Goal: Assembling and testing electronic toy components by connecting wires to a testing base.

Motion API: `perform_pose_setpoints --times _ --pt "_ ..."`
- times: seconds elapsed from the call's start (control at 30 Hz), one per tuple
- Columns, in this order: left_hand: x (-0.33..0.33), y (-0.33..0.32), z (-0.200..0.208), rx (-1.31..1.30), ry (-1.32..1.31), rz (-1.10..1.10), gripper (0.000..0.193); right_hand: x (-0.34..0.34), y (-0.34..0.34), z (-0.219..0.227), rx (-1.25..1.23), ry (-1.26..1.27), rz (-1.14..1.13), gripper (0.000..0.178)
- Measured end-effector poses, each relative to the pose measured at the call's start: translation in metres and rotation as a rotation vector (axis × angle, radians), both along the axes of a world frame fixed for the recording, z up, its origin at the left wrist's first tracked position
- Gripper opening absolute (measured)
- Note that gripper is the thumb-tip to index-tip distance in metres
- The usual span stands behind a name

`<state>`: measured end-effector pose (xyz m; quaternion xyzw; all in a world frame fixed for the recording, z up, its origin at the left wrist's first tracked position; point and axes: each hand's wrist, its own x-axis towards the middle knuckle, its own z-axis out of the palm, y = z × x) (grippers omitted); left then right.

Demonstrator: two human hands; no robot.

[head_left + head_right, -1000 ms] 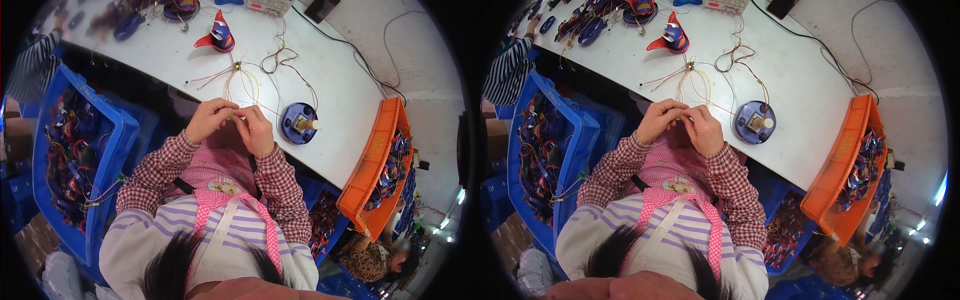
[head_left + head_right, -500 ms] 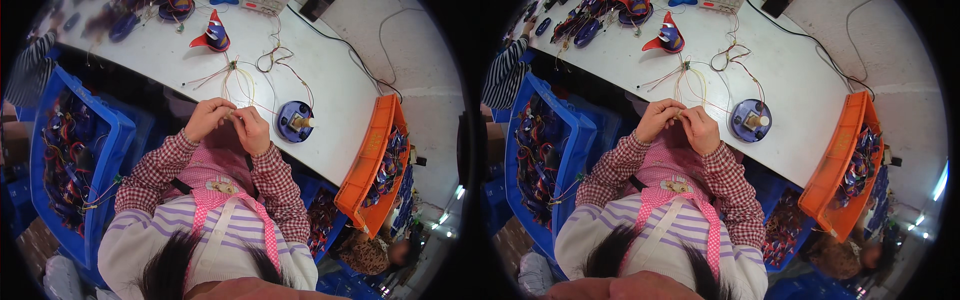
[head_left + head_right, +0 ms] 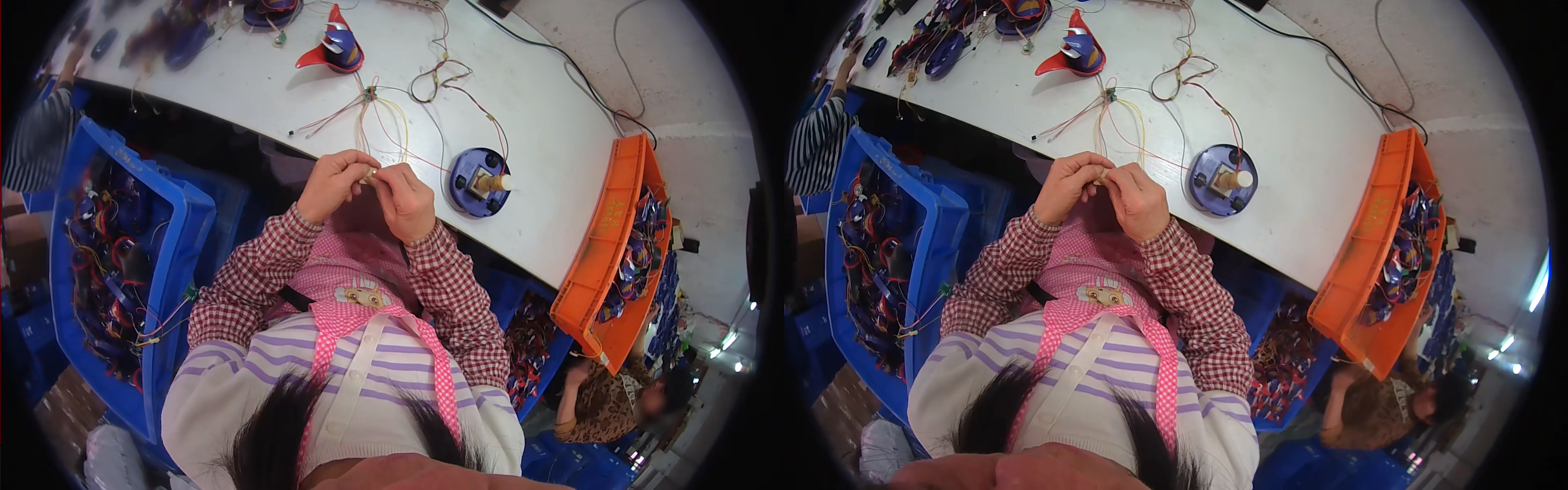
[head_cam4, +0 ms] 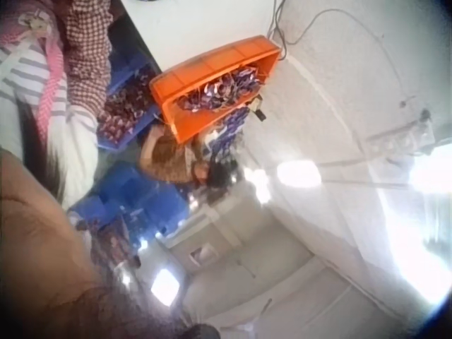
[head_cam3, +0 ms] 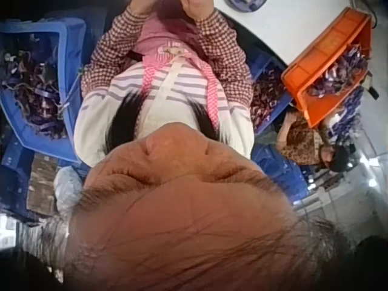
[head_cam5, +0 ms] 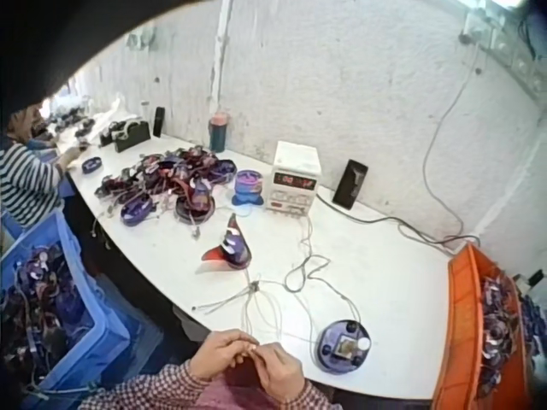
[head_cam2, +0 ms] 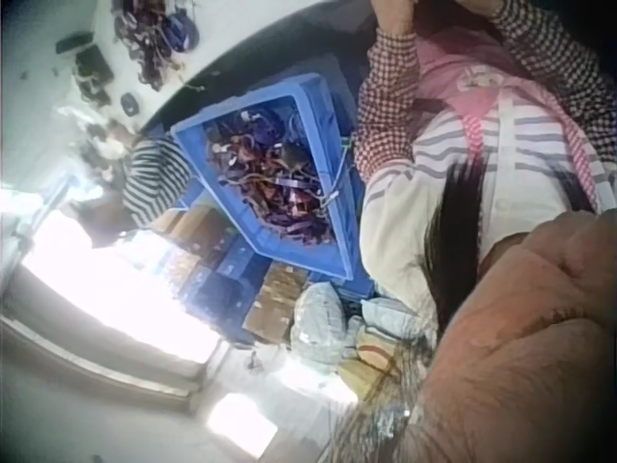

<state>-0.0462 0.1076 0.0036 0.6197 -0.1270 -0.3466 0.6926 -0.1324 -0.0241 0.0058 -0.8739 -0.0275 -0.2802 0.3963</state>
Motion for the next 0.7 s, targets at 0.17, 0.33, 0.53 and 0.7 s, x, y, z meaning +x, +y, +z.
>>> perform_pose_setpoints --times 0.17,0.33,0.53,0.7 --pt "0.001 0.002 0.0 0.205 -0.524 -0.012 0.025 -0.008 0.0 0.007 -0.017 0.024 -0.023 0.023" --pt "-0.008 -0.017 0.023 0.241 -1.057 0.135 0.04 -0.071 -0.026 0.042 -0.108 -0.121 -0.315 0.042" --pt "-0.027 -0.114 0.001 0.201 -1.389 -0.179 0.099 -0.064 -0.087 0.055 0.195 0.183 -0.42 0.04" --pt "-0.033 -0.142 -0.007 0.252 -1.297 -0.259 0.101 -0.061 -0.111 0.023 0.028 0.206 -0.439 0.029"
